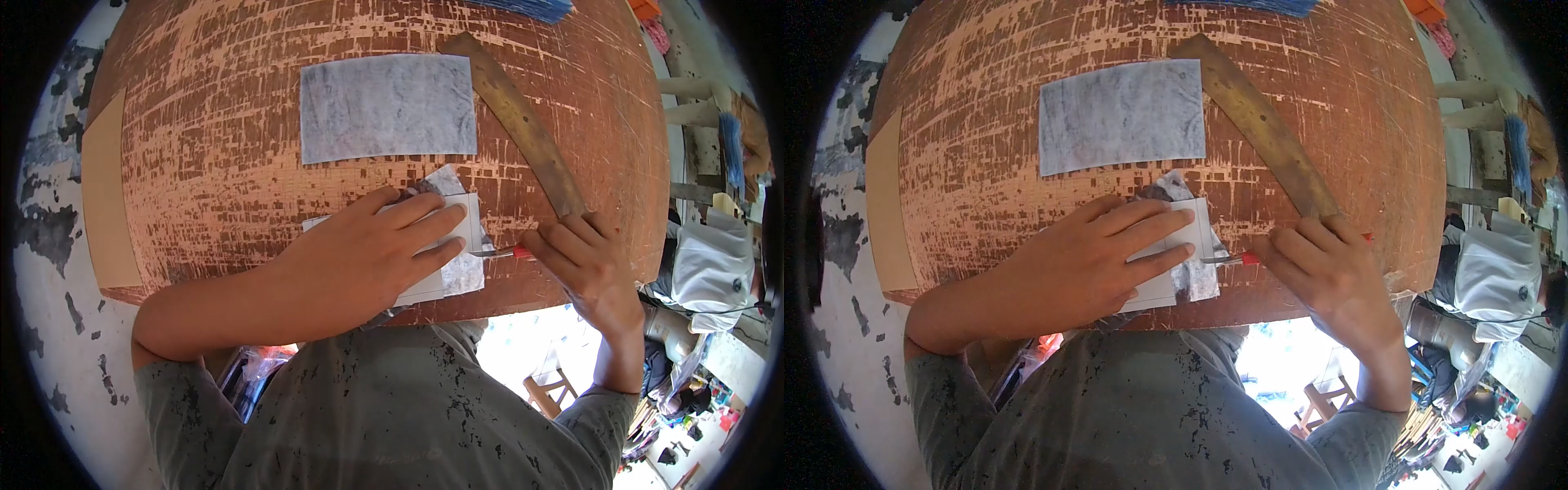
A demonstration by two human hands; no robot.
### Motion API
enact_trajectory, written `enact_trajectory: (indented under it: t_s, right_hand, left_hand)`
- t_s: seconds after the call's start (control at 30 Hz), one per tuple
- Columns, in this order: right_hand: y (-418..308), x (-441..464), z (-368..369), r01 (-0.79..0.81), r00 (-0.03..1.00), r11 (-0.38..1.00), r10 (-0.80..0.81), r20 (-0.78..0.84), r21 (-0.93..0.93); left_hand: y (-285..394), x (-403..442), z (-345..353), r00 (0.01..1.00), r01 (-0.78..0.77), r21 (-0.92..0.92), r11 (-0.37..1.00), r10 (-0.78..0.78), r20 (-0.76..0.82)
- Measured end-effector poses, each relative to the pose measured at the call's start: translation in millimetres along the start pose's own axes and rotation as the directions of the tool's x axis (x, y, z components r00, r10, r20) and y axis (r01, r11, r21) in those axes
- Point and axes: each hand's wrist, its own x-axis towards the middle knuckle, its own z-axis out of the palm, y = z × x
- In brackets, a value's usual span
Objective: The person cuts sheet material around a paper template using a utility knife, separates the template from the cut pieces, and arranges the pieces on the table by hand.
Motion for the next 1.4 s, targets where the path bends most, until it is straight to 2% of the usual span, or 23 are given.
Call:
enact_trajectory:
  t_s: [0.37, 0.53, 0.6, 0.63, 0.7, 0.73, 0.77, 0.83, 0.9, 0.93, 1.07, 1.13, 1.27, 1.33, 1.4]
  right_hand:
    - [10.1, -6.3, -5.0, -0.014, 1.000, 0.998, 0.014, 0.012, -0.057]
    - [11.3, -14.7, -21.6, -0.053, 0.999, 0.997, 0.053, 0.000, -0.048]
    - [0.3, -23.2, -30.6, -0.153, 0.984, 0.987, 0.157, -0.086, 0.056]
    - [-8.0, -27.4, -30.0, -0.155, 0.983, 0.987, 0.159, -0.086, 0.052]
    - [-33.0, -34.3, -20.3, -0.308, 0.938, 0.928, 0.333, -0.097, 0.208]
    - [-48.7, -36.9, -13.3, -0.405, 0.900, 0.861, 0.434, -0.030, 0.309]
    - [-62.8, -40.7, -10.5, -0.492, 0.868, 0.823, 0.487, 0.092, 0.285]
    - [-90.8, -37.5, 1.5, -0.501, 0.861, 0.774, 0.492, 0.130, 0.387]
    - [-115.6, -20.7, 11.5, -0.461, 0.857, 0.741, 0.514, 0.030, 0.488]
    - [-122.9, -17.6, 11.5, -0.482, 0.858, 0.744, 0.507, 0.081, 0.463]
    - [-148.0, -1.7, 30.7, -0.504, 0.819, 0.696, 0.573, 0.028, 0.511]
    - [-156.9, 2.3, 34.4, -0.553, 0.787, 0.680, 0.615, 0.035, 0.481]
    - [-163.4, 10.2, 35.0, -0.583, 0.765, 0.667, 0.643, 0.036, 0.463]
    - [-165.6, 14.2, 31.3, -0.636, 0.729, 0.624, 0.679, 0.088, 0.454]
    - [-166.2, 12.9, 35.9, -0.620, 0.740, 0.644, 0.669, 0.062, 0.449]
  left_hand:
    - [-0.1, -0.9, 1.3, 1.000, -0.004, 0.026, 1.000, 0.004, 0.001]
    - [0.9, -1.5, -1.3, 1.000, 0.000, -0.017, 1.000, 0.000, -0.001]
    - [0.6, -2.1, -1.4, 1.000, -0.002, -0.021, 1.000, 0.002, -0.001]
    - [0.4, -2.2, -1.2, 1.000, -0.003, -0.025, 1.000, 0.003, 0.003]
    - [-0.1, -2.5, -1.3, 1.000, -0.011, -0.012, 1.000, 0.011, 0.002]
    - [-0.7, -2.8, -1.7, 1.000, -0.016, 0.000, 1.000, 0.016, 0.003]
    - [-1.2, -2.5, -4.0, 1.000, -0.020, 0.002, 1.000, 0.020, 0.007]
    - [-1.8, -1.4, -9.4, 0.999, -0.030, -0.054, 0.998, 0.032, 0.028]
    - [-3.8, -2.0, -8.4, 0.999, -0.038, -0.056, 0.998, 0.039, 0.016]
    - [-3.9, -2.5, -7.8, 0.999, -0.044, -0.062, 0.997, 0.044, 0.004]
    - [-3.5, -3.0, -10.8, 0.999, -0.044, -0.097, 0.994, 0.044, 0.000]
    - [-3.5, -2.6, -13.4, 0.999, -0.029, -0.173, 0.985, 0.031, 0.010]
    - [-2.7, -2.6, -12.5, 1.000, -0.026, -0.161, 0.987, 0.028, 0.012]
    - [-2.8, -2.2, -11.4, 1.000, -0.025, -0.161, 0.987, 0.025, 0.001]
    - [-3.4, -2.1, -10.6, 0.999, -0.032, -0.161, 0.986, 0.032, -0.002]
